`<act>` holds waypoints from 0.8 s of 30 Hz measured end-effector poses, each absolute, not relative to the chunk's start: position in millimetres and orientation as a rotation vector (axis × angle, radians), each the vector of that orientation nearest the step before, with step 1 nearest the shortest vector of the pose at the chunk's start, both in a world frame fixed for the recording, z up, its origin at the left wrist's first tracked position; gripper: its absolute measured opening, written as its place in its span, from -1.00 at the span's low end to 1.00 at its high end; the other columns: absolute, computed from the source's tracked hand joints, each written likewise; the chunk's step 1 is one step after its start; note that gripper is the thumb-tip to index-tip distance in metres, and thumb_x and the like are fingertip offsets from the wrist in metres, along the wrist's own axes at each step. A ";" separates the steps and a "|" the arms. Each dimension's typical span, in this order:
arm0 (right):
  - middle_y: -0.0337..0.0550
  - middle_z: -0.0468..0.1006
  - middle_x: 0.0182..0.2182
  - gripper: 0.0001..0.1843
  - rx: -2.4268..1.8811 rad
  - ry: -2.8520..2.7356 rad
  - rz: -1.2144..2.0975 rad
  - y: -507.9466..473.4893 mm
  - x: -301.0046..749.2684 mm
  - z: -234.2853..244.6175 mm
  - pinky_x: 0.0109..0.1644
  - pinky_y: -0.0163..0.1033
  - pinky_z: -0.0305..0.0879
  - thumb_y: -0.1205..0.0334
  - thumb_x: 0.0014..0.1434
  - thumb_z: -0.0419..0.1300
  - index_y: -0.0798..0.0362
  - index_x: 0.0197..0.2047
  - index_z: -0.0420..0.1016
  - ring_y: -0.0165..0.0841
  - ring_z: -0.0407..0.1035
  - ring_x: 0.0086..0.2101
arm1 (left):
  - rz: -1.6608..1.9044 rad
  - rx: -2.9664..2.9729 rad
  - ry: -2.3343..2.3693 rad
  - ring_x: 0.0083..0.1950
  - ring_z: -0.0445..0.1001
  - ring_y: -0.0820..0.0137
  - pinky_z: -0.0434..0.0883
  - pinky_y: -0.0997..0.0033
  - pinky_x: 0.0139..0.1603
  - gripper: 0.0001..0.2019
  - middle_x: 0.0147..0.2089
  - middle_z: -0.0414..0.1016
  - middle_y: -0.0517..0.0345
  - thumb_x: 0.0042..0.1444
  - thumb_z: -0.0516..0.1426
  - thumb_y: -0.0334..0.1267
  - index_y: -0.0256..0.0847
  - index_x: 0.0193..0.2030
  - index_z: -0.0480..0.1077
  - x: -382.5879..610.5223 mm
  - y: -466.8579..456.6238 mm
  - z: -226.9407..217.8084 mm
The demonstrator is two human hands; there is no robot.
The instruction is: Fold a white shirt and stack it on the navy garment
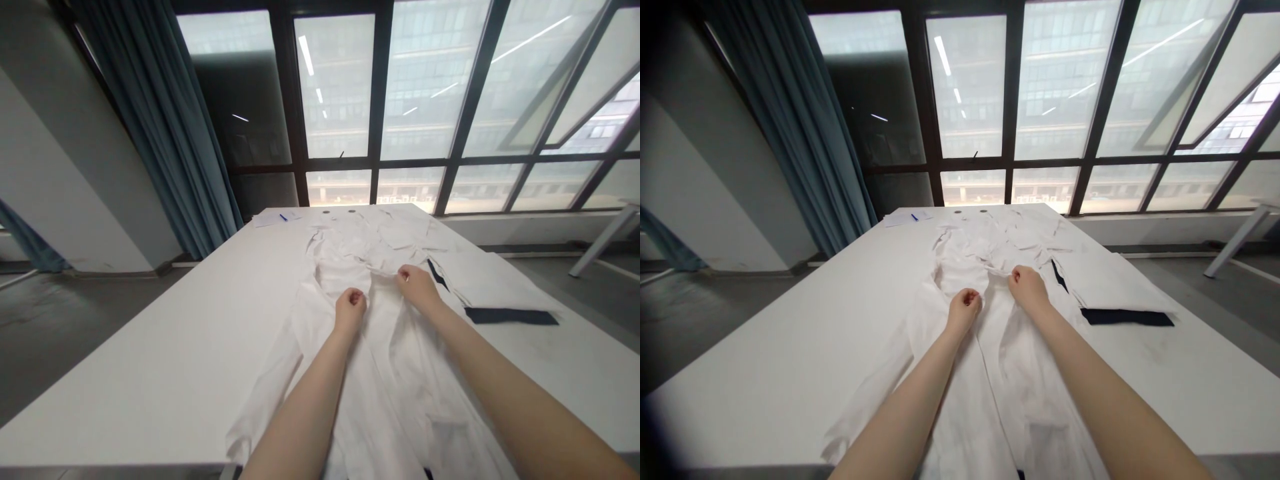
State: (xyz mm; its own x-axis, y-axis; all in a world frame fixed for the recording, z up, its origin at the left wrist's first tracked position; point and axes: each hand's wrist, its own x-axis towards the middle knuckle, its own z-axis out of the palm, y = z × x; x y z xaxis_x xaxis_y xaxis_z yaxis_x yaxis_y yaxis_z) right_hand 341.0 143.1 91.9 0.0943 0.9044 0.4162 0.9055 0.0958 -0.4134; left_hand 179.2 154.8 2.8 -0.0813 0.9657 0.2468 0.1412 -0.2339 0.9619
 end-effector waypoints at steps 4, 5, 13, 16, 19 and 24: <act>-0.27 0.32 -0.71 -0.79 -1.601 -1.719 0.729 149.5 323.9 63.0 -0.53 -0.37 0.05 0.25 -0.06 -0.02 0.11 -0.59 0.35 -0.46 0.19 -0.63 | 1.329 1.272 1.131 -0.64 0.23 0.56 0.17 0.58 -0.59 -0.91 -0.67 0.28 0.28 -0.17 0.08 -0.33 -0.30 -0.47 0.32 179.6 154.2 9.6; -0.29 0.31 -0.72 -0.80 -1.526 -1.671 0.855 150.5 319.8 52.9 -0.54 -0.37 0.06 0.23 -0.07 0.00 0.12 -0.57 0.36 -0.47 0.18 -0.64 | 1.318 1.255 1.107 -0.64 0.23 0.56 0.17 0.58 -0.59 -0.90 -0.68 0.28 0.27 -0.18 0.09 -0.32 -0.31 -0.48 0.32 179.1 153.9 10.5; -0.28 0.38 -0.59 -0.79 -1.227 -1.290 1.186 150.6 307.6 10.6 -0.47 -0.38 0.16 0.14 -0.14 0.13 0.10 -0.45 0.41 -0.48 0.23 -0.57 | 1.265 1.272 1.061 -0.63 0.23 0.57 0.16 0.58 -0.60 -0.88 -0.65 0.31 0.24 -0.18 0.12 -0.29 -0.33 -0.49 0.36 177.3 155.0 8.6; -0.33 0.33 -0.66 -0.82 -1.203 -1.271 1.223 151.9 309.0 9.7 -0.50 -0.39 0.13 0.16 -0.14 0.14 0.11 -0.48 0.41 -0.51 0.20 -0.61 | 1.247 1.284 1.074 -0.64 0.21 0.58 0.15 0.58 -0.60 -0.88 -0.66 0.30 0.24 -0.18 0.12 -0.30 -0.34 -0.50 0.38 178.7 155.4 9.5; -0.34 0.30 -0.69 -0.83 -1.203 -1.280 1.225 153.5 310.2 8.3 -0.51 -0.40 0.11 0.17 -0.14 0.15 0.11 -0.50 0.40 -0.53 0.17 -0.62 | 1.232 1.280 1.074 -0.64 0.21 0.57 0.15 0.58 -0.60 -0.88 -0.67 0.30 0.25 -0.19 0.12 -0.30 -0.33 -0.49 0.39 179.7 156.0 8.8; -0.30 0.37 -0.64 -0.81 -1.163 -1.246 1.296 152.9 309.3 4.8 -0.49 -0.38 0.15 0.16 -0.11 0.10 0.11 -0.47 0.36 -0.53 0.20 -0.62 | 1.231 1.323 1.097 -0.60 0.25 0.55 0.19 0.56 -0.56 -0.85 -0.61 0.36 0.19 -0.17 0.12 -0.28 -0.33 -0.45 0.40 179.4 158.0 1.6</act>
